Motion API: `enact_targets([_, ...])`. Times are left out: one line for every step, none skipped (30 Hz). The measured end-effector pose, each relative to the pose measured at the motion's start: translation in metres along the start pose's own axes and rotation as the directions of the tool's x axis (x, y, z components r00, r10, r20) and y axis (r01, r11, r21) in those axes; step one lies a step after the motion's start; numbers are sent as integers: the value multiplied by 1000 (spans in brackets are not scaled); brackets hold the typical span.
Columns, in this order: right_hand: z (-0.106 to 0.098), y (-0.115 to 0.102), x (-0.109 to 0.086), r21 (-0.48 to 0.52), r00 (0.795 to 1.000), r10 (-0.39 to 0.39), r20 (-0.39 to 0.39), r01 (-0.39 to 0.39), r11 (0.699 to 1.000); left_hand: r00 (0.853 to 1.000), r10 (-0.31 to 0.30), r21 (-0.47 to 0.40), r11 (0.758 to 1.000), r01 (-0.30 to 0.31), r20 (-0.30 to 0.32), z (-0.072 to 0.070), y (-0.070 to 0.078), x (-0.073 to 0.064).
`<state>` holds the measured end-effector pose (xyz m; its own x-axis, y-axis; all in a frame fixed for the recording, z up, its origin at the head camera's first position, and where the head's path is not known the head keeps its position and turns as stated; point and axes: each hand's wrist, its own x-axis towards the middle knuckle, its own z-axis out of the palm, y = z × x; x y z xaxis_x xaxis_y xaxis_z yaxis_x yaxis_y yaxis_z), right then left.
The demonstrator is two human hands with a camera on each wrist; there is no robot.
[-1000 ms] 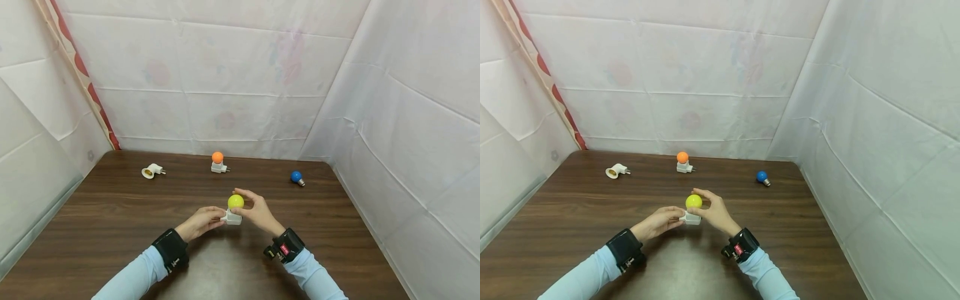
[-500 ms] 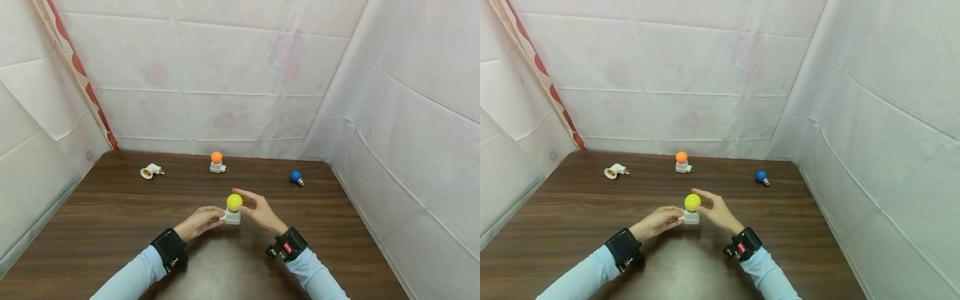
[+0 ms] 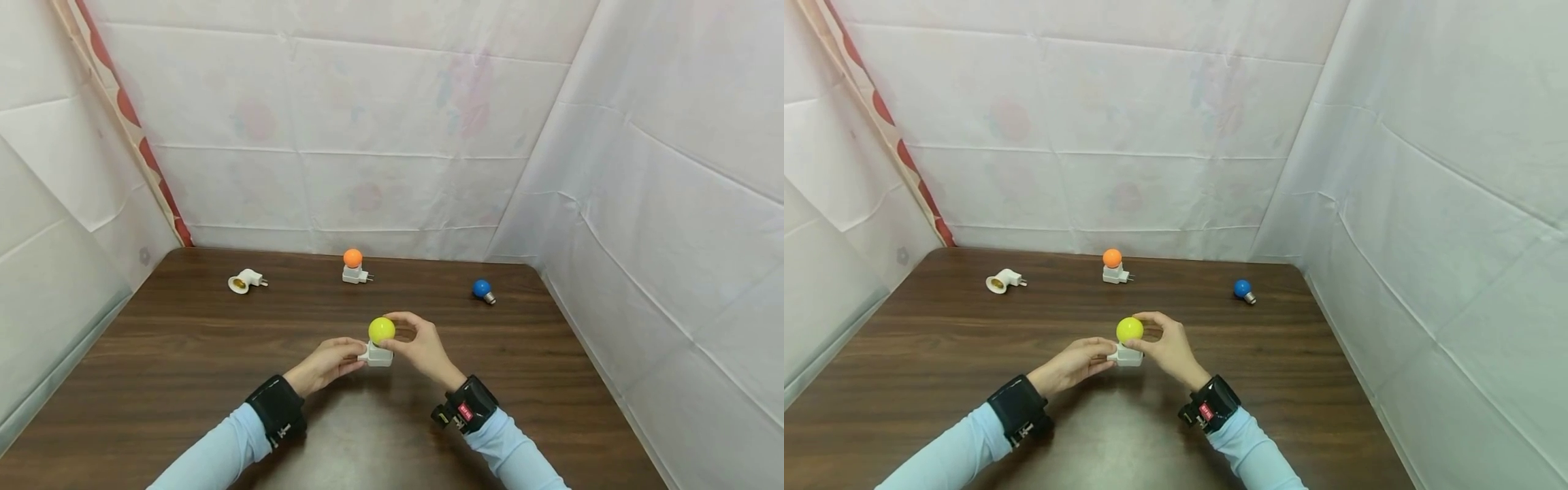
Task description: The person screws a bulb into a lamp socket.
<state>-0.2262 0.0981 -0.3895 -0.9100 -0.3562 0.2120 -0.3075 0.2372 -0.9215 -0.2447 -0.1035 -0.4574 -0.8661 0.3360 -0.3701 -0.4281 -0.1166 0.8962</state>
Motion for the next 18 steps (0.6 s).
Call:
enact_targets([1,0,0,0,1000,-6,-5,6,1000,1000,2,-1,1000,-2,5,0,0,0])
enact_targets([1,0,0,1,1000,-9,-10,9,1000,1000,2,-4,1000,-2,8,0,-1,0])
enact_targets([1,0,-1,2,1000,-16,-13,16,1000,1000,4,-4,1000,-4,10,0,-1,0])
enact_targets([2,0,-1,5,1000,-20,-14,20,1000,1000,5,-5,1000,-5,11,0,-1,0])
enact_targets([2,0,-1,4,1000,-21,-14,21,1000,1000,4,-4,1000,-4,12,0,-1,0])
enact_targets([2,1,-1,1,1000,-21,-14,21,1000,1000,4,-2,1000,-4,12,0,-1,0])
enact_targets([2,1,-1,0,1000,-21,-10,21,1000,1000,2,-3,1000,-2,12,0,-1,0])
enact_targets([2,1,-1,-4,1000,-21,-4,21,1000,1000,2,-3,1000,-2,13,-1,-1,0])
enact_targets([2,1,-1,-4,1000,-22,3,22,1000,1000,1,-5,1000,-1,15,-1,-1,0])
enact_targets([2,2,-1,-6,1000,-23,11,23,1000,1000,1,-5,1000,-1,20,-1,-1,0])
enact_targets([1,2,-1,-4,999,-27,22,27,1000,1000,1,-1,1000,-1,26,-2,-2,-1])
enact_targets([1,2,-2,-1,999,-31,36,31,1000,999,0,3,1000,0,33,-2,-2,-1])
enact_targets([0,2,-2,4,998,-36,52,36,999,999,-1,6,1000,1,41,-3,-3,-1])
enact_targets([0,3,-2,8,997,-41,69,40,999,999,-3,13,1000,2,49,-3,-3,-1])
enact_targets([-1,3,-2,15,995,-47,87,46,999,998,-4,18,1000,3,58,-4,-4,-1])
enact_targets([-2,3,-2,19,993,-54,106,52,998,998,-4,25,1000,3,66,-4,-4,-1])
enact_targets([-2,3,-2,20,991,-60,123,58,998,997,-5,29,1000,3,72,-5,-4,-1])
enact_targets([-3,3,-2,21,988,-66,139,64,998,997,-4,30,1000,2,77,-5,-5,-2])
